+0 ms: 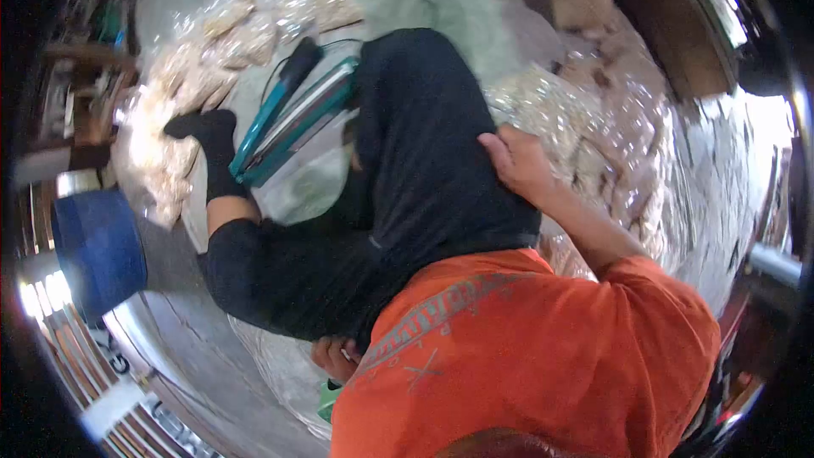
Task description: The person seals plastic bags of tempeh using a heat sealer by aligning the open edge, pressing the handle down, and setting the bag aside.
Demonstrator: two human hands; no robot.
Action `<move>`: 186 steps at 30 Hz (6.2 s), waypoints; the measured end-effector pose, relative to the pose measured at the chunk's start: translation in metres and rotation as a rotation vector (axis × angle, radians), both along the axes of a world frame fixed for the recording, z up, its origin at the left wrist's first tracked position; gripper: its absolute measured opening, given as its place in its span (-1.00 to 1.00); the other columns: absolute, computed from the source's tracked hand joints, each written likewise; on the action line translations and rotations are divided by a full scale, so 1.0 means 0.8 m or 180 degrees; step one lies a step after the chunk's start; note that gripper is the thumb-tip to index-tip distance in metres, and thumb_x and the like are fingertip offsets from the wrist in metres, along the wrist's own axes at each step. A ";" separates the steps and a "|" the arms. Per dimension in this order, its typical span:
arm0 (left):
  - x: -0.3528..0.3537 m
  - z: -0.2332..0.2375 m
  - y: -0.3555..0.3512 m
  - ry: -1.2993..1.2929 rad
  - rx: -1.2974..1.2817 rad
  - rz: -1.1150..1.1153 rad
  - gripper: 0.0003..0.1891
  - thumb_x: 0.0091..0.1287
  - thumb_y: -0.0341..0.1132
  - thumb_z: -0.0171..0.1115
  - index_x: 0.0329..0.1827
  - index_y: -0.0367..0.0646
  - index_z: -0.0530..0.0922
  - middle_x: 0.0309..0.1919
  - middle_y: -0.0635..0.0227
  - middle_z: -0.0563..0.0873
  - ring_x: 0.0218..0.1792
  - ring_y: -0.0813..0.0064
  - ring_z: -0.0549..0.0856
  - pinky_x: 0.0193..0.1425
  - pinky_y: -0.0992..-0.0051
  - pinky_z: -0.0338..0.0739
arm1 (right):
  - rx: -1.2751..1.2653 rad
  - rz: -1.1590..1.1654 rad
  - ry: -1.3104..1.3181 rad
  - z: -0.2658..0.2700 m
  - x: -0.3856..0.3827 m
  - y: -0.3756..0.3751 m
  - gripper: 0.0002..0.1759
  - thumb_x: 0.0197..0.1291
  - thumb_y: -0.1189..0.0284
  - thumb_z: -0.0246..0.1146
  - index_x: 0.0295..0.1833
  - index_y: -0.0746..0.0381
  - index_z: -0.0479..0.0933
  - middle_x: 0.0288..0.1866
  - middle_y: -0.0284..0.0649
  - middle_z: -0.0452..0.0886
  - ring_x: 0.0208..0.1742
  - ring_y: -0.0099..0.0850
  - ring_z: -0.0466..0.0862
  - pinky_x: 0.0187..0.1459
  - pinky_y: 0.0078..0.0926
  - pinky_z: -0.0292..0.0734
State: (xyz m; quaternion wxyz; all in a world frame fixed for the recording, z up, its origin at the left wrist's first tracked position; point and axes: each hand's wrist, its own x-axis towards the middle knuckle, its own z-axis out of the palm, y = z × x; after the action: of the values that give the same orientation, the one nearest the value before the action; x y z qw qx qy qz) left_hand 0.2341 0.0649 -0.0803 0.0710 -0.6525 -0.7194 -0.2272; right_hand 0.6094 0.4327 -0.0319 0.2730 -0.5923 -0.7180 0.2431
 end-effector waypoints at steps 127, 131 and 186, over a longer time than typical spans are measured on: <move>-0.048 -0.081 0.459 -0.6309 0.0641 0.0416 -0.81 0.55 -0.32 0.25 -0.06 -0.32 0.60 -0.30 0.28 0.69 -0.29 0.43 0.67 -0.12 0.39 0.67 | -0.2121 0.0081 0.3013 -0.099 -0.271 0.160 -0.71 0.58 0.22 0.20 0.05 0.25 0.56 -0.21 -0.31 0.63 -0.21 -0.43 0.73 -0.18 -0.43 0.69; -0.039 -0.078 0.461 -0.6309 0.1016 0.1091 -0.87 0.54 -0.37 0.22 -0.06 -0.28 0.58 -0.29 0.27 0.67 -0.30 0.43 0.66 -0.18 0.29 0.72 | -0.2010 0.0087 0.3013 -0.101 -0.272 0.151 -0.71 0.58 0.21 0.19 0.05 0.25 0.57 -0.21 -0.32 0.61 -0.24 -0.45 0.71 -0.24 -0.44 0.67; -0.071 -0.116 0.503 -0.5411 0.0731 0.1578 -0.86 0.53 -0.41 0.21 -0.13 -0.34 0.59 -0.38 0.21 0.70 -0.45 0.43 0.68 -0.34 0.38 0.67 | -0.2418 -0.0166 0.2988 -0.151 -0.299 0.187 -0.77 0.51 0.37 0.27 -0.04 0.37 0.60 -0.24 -0.21 0.70 -0.33 -0.45 0.72 -0.25 -0.42 0.77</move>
State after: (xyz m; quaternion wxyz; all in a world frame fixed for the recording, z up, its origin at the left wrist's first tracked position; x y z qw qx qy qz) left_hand 0.1777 0.4676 -0.1734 -0.3744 -0.0780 -0.6222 -0.6831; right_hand 0.3700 0.5826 -0.1529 0.3360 -0.4952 -0.3690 0.7111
